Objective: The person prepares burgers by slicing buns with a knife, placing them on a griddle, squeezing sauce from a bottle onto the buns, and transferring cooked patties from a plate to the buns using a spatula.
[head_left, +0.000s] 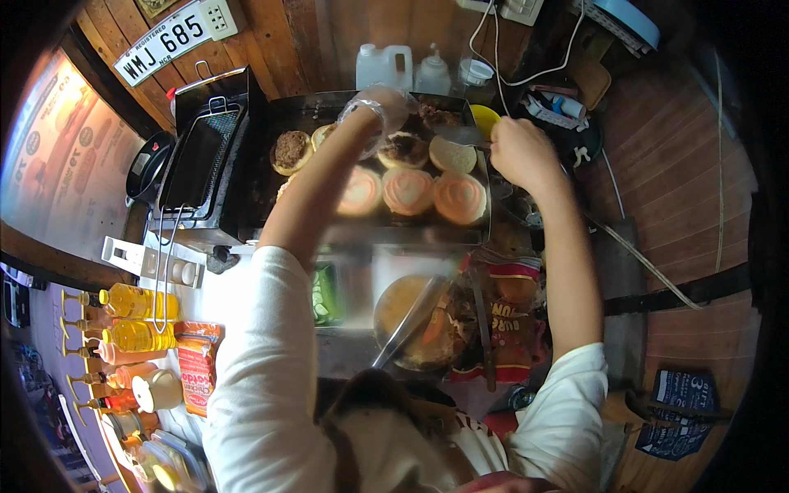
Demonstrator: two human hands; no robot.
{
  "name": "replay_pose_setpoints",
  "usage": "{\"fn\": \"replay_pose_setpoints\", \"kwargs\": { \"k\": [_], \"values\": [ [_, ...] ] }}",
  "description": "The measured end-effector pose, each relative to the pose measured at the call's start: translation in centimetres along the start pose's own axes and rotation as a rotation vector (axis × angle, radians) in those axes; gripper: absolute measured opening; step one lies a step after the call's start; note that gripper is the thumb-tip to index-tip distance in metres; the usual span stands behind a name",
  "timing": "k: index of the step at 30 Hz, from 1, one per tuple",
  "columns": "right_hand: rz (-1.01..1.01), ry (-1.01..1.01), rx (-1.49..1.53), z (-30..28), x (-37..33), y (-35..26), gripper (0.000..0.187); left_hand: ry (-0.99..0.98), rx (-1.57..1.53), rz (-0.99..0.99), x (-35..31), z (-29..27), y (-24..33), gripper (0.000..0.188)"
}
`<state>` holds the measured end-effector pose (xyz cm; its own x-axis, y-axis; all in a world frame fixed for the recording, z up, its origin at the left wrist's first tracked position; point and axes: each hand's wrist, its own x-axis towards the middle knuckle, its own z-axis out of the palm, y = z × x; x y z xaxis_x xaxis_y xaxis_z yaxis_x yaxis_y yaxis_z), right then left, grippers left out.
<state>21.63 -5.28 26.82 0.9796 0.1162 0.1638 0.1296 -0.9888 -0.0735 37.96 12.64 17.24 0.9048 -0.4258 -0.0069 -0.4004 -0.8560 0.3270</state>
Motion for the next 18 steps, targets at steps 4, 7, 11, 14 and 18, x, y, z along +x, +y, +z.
{"fn": "replay_pose_setpoints", "kwargs": {
  "k": [4,7,11,14,18],
  "values": [
    [-0.035,-0.116,-0.116,1.1,2.9,-0.9,0.015,0.049,0.058,0.13,-1.4,-0.6,-1.1,0.049],
    [-0.016,-0.267,-0.111,0.3,3.8,-1.2,0.022,0.064,0.129,0.186,-2.1,-0.7,-2.1,0.047],
    [-0.024,-0.204,-0.067,0.6,4.4,-1.0,0.013,0.1,0.167,0.233,-2.8,-0.7,-2.6,0.044],
    [-0.025,-0.207,-0.088,1.8,4.7,-0.8,0.014,0.08,0.14,0.21,-3.6,-1.6,-2.3,0.042],
    [0.007,-0.269,-0.115,3.2,4.0,-1.7,0.022,0.12,0.097,0.178,-4.5,-2.5,-2.1,0.039]
  ]
}}
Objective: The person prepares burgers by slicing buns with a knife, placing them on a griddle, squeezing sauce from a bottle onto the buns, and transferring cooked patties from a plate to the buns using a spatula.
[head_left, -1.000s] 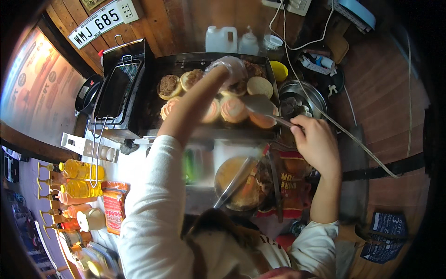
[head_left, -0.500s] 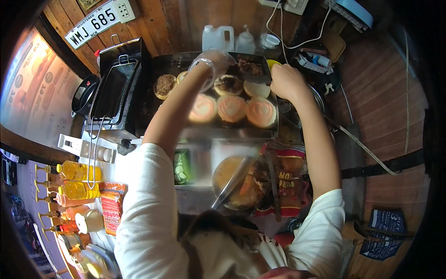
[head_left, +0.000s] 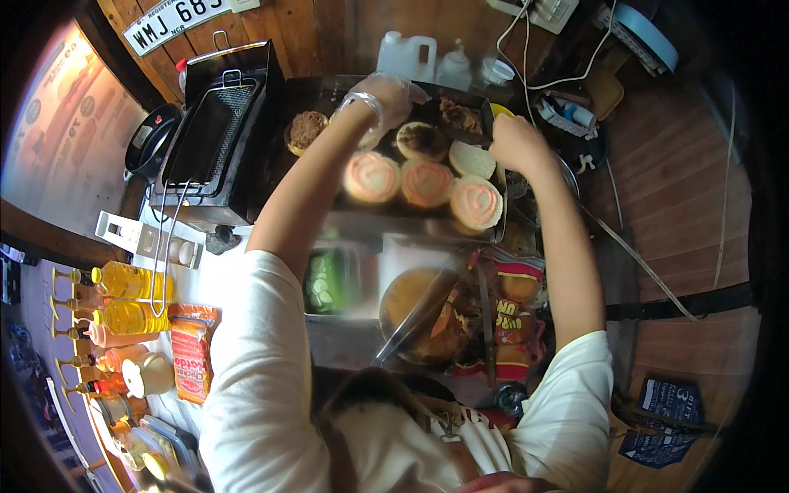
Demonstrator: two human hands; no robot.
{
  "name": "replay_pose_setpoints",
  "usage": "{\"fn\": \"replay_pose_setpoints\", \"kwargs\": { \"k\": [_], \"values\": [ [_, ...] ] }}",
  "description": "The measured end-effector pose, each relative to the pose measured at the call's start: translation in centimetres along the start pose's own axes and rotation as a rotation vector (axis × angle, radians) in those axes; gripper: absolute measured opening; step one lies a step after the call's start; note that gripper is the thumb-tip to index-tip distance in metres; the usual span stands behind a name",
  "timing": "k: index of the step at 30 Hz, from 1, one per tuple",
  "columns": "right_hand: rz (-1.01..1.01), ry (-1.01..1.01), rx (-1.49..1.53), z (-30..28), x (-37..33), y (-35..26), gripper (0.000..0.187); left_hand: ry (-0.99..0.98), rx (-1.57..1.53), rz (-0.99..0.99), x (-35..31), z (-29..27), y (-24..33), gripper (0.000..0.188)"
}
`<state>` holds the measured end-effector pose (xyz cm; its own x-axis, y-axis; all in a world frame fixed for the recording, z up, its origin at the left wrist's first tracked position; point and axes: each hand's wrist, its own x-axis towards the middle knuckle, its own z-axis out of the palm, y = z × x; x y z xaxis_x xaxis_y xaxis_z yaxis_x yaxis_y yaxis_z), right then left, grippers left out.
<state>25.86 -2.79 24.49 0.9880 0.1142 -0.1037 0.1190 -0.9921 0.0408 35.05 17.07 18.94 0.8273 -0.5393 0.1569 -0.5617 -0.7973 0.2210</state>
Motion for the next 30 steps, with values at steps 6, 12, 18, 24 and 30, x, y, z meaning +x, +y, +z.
{"fn": "replay_pose_setpoints", "kwargs": {
  "k": [6,12,18,24,30],
  "values": [
    [0.217,0.212,0.168,5.2,0.9,-1.5,0.016,0.064,-0.033,0.105,0.0,0.8,-1.7,0.042],
    [0.223,0.33,0.196,8.6,1.3,-0.6,0.014,0.017,-0.153,0.004,-1.0,-0.5,-1.4,0.038],
    [0.199,0.441,0.171,8.2,-1.9,0.1,0.018,0.133,-0.154,0.012,-2.1,-0.7,-1.9,0.04],
    [0.157,0.411,0.12,5.5,-7.5,-0.7,0.016,0.119,-0.228,0.076,-1.7,-0.2,-2.4,0.031],
    [0.119,0.367,0.112,6.1,-10.9,-0.8,0.012,0.065,-0.175,0.145,-1.1,0.7,0.8,0.03]
  ]
}}
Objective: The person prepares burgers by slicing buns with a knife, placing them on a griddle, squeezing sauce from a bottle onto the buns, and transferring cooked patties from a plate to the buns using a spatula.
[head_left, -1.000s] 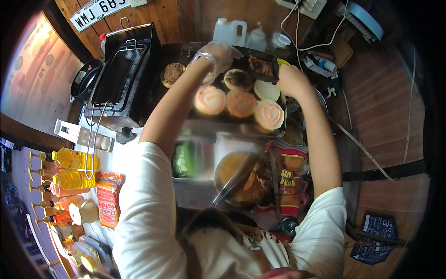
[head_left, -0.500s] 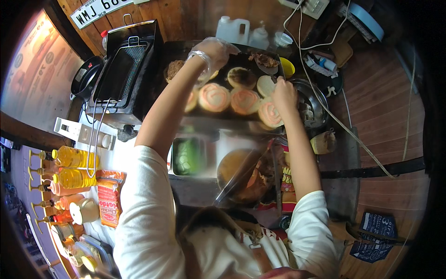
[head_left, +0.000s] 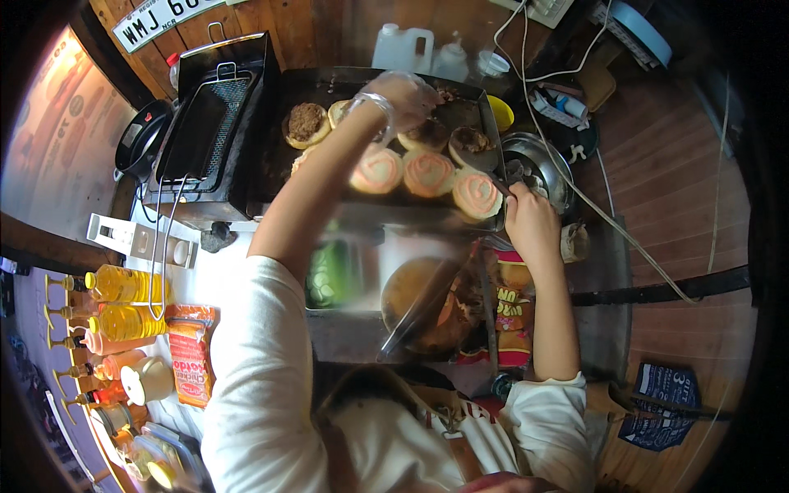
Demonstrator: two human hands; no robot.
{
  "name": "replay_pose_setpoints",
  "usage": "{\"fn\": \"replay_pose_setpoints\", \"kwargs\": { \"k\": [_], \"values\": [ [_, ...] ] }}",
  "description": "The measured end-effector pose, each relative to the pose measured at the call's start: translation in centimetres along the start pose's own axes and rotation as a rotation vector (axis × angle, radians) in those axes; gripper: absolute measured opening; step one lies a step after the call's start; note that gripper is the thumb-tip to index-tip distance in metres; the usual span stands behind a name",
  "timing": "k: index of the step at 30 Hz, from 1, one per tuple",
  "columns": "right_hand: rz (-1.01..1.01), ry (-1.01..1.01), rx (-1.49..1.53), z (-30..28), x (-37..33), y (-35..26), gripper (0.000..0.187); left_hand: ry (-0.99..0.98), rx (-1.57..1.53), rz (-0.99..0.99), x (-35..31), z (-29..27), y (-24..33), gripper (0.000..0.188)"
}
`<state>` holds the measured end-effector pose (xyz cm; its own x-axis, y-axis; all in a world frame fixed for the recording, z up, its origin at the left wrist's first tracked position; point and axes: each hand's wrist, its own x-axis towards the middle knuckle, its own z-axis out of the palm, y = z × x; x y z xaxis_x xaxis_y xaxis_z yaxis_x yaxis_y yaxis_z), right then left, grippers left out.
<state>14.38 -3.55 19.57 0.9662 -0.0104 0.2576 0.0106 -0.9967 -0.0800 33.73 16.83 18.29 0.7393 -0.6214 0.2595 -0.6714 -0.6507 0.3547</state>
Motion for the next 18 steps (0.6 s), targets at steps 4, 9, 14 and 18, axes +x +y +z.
{"fn": "replay_pose_setpoints", "kwargs": {
  "k": [4,9,14,18],
  "values": [
    [-0.005,-0.052,-0.018,-0.3,-0.2,0.2,0.012,-0.144,0.139,0.038,1.5,1.5,3.6,0.027],
    [-0.02,-0.058,-0.005,-2.1,-0.1,-0.4,0.01,-0.098,0.195,-0.039,3.5,6.0,4.8,0.023],
    [-0.023,-0.104,0.062,-6.3,-1.2,-0.5,0.01,-0.135,0.144,-0.165,3.8,5.5,4.4,0.026],
    [0.033,-0.067,0.134,-9.2,-0.9,-1.2,0.013,-0.056,0.066,-0.124,3.5,4.5,1.5,0.025]
  ]
}}
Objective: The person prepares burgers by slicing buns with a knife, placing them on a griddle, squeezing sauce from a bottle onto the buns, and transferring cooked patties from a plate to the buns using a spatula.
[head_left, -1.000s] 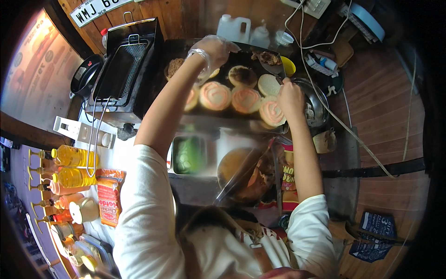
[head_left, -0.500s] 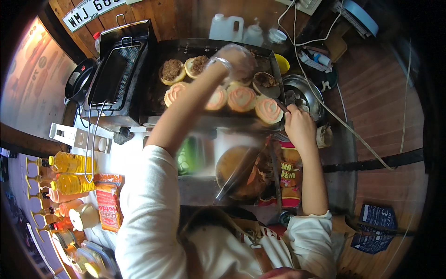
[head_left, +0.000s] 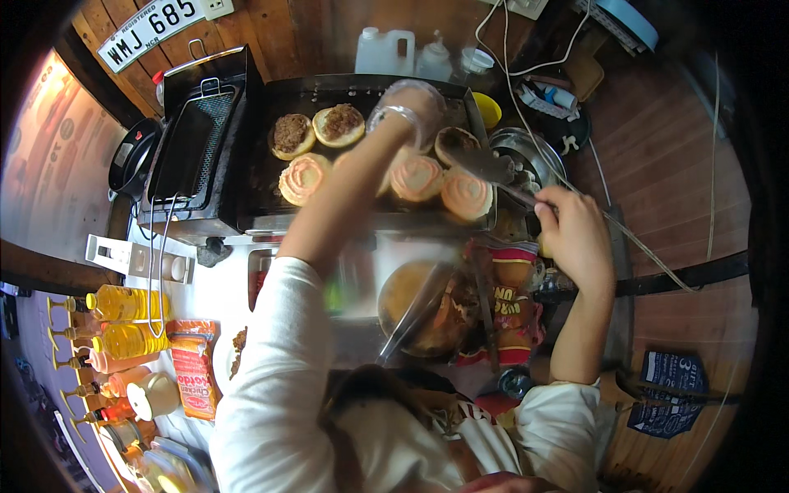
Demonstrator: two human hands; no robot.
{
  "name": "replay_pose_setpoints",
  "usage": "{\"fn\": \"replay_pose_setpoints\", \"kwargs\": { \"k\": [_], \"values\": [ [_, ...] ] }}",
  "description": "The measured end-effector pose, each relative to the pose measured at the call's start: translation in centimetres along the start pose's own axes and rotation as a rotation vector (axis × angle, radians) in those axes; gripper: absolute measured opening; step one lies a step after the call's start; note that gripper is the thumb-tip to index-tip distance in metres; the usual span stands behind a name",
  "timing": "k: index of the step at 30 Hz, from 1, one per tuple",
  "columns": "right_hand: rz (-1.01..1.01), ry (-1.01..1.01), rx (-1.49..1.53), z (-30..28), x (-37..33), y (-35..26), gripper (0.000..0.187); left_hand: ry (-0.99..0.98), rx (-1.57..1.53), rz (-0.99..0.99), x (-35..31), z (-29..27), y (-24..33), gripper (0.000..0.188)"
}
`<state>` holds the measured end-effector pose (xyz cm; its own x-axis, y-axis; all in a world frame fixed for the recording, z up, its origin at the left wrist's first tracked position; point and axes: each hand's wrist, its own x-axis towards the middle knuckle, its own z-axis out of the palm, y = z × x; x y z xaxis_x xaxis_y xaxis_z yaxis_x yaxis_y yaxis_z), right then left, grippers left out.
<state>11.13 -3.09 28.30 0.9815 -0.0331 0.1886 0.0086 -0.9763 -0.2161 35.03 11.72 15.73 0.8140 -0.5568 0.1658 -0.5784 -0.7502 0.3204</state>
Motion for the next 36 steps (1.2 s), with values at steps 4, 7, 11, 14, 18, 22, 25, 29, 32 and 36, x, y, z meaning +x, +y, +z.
{"fn": "replay_pose_setpoints", "kwargs": {
  "k": [4,7,11,14,18,22,25,29,32,36],
  "values": [
    [-0.039,0.108,-0.067,1.2,3.5,0.5,0.015,0.141,-0.058,-0.117,-0.7,-2.9,-0.9,0.026],
    [0.0,0.04,-0.132,4.3,7.3,1.7,0.012,0.143,-0.041,-0.116,-1.2,-4.7,-0.9,0.027],
    [-0.09,-0.048,-0.151,7.6,11.2,0.2,0.012,0.201,-0.073,-0.164,-3.4,-6.9,-2.9,0.029],
    [-0.03,-0.026,-0.137,10.4,13.4,-0.9,0.014,0.251,-0.147,-0.169,-4.5,-7.9,-3.8,0.028],
    [0.006,0.007,-0.057,12.6,14.9,-3.1,0.016,0.342,-0.24,-0.038,-4.9,-6.5,-8.8,0.027],
    [0.063,0.115,-0.036,15.2,15.1,-1.3,0.013,0.33,-0.007,-0.133,-6.3,-9.0,-5.6,0.026],
    [0.05,0.143,-0.026,16.2,13.3,-0.6,0.013,0.214,-0.084,-0.175,-7.1,-9.6,-5.8,0.029],
    [0.068,0.198,0.061,17.1,12.1,1.2,0.016,0.199,-0.074,-0.179,-7.0,-9.0,-6.1,0.031],
    [0.055,0.209,0.097,16.4,10.9,1.8,0.016,0.259,-0.031,-0.138,-6.9,-8.4,-6.8,0.029],
    [-0.048,0.253,0.113,14.2,9.0,3.6,0.016,0.277,-0.074,-0.103,-6.4,-8.1,-6.4,0.027]
  ]
}}
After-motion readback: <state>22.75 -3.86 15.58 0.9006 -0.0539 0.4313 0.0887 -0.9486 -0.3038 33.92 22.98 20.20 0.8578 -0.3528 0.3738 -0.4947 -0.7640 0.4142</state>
